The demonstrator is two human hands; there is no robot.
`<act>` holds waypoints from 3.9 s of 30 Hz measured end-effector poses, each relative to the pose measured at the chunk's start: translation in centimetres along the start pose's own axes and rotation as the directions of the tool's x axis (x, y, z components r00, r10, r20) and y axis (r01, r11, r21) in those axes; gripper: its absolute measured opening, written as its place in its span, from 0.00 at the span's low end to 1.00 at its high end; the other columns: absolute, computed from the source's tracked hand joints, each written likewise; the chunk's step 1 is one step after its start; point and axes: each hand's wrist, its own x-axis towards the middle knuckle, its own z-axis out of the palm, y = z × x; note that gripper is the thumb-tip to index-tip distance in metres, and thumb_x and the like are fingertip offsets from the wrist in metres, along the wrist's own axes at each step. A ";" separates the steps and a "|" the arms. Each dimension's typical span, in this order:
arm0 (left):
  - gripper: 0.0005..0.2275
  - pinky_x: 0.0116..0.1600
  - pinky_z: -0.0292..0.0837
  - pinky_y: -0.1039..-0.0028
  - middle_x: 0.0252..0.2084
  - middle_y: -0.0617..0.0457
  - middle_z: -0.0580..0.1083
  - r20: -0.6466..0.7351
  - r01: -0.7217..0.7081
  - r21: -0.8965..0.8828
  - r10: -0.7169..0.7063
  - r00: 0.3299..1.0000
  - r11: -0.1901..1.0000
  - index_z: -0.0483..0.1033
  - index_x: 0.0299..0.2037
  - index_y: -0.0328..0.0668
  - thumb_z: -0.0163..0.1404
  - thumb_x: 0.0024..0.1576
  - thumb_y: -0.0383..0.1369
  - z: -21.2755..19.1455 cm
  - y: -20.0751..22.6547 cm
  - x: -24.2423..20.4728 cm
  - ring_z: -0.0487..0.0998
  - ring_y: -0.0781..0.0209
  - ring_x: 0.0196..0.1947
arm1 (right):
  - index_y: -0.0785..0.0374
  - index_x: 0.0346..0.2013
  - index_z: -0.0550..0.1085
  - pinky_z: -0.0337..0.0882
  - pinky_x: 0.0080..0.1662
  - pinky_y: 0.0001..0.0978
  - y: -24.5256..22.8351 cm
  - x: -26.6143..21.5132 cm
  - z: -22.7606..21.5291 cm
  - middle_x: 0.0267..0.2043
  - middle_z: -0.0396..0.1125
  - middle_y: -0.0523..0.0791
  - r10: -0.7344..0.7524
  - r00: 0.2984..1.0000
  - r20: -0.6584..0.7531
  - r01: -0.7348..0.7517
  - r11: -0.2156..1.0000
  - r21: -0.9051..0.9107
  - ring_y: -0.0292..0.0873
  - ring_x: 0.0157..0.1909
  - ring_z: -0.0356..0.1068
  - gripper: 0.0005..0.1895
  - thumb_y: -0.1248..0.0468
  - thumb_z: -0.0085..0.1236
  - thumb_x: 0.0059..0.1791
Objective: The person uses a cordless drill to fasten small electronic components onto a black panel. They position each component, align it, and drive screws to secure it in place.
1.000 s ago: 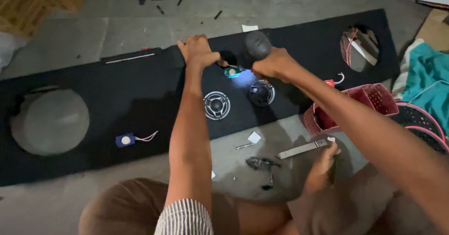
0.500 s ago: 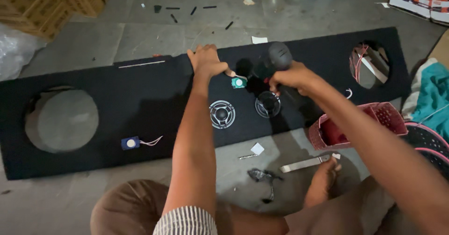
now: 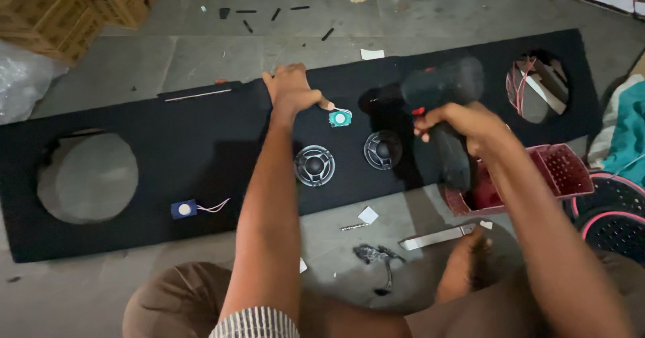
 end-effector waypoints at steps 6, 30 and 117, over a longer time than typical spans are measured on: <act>0.38 0.59 0.53 0.53 0.50 0.47 0.77 -0.056 -0.025 -0.015 0.024 0.998 1.000 0.79 0.44 0.39 0.71 0.21 0.51 0.0 0.1 -0.4 0.69 0.47 0.58 | 0.73 0.33 0.78 0.74 0.41 0.34 4.0 1.6 -1.0 0.34 0.75 0.52 0.050 0.999 0.011 -0.051 0.989 0.135 0.45 0.33 0.74 0.10 0.71 0.56 0.39; 0.35 0.57 0.52 0.61 0.43 0.52 0.78 0.007 0.016 0.002 -0.016 1.000 1.000 0.80 0.40 0.42 0.71 0.21 0.51 0.3 0.2 -0.1 0.70 0.53 0.53 | 0.73 0.34 0.76 0.75 0.38 0.32 6.2 3.8 2.1 0.32 0.74 0.52 0.038 0.994 0.104 -0.059 0.976 0.208 0.44 0.31 0.74 0.09 0.71 0.56 0.40; 0.38 0.60 0.54 0.56 0.53 0.49 0.77 -0.013 0.001 -0.002 -0.001 1.000 1.000 0.79 0.46 0.40 0.70 0.24 0.51 -1.1 0.6 -1.0 0.70 0.49 0.58 | 0.68 0.38 0.76 0.72 0.40 0.34 -1.5 -5.7 4.0 0.32 0.72 0.47 -0.542 0.840 -0.016 0.516 0.791 0.329 0.43 0.34 0.72 0.10 0.66 0.65 0.45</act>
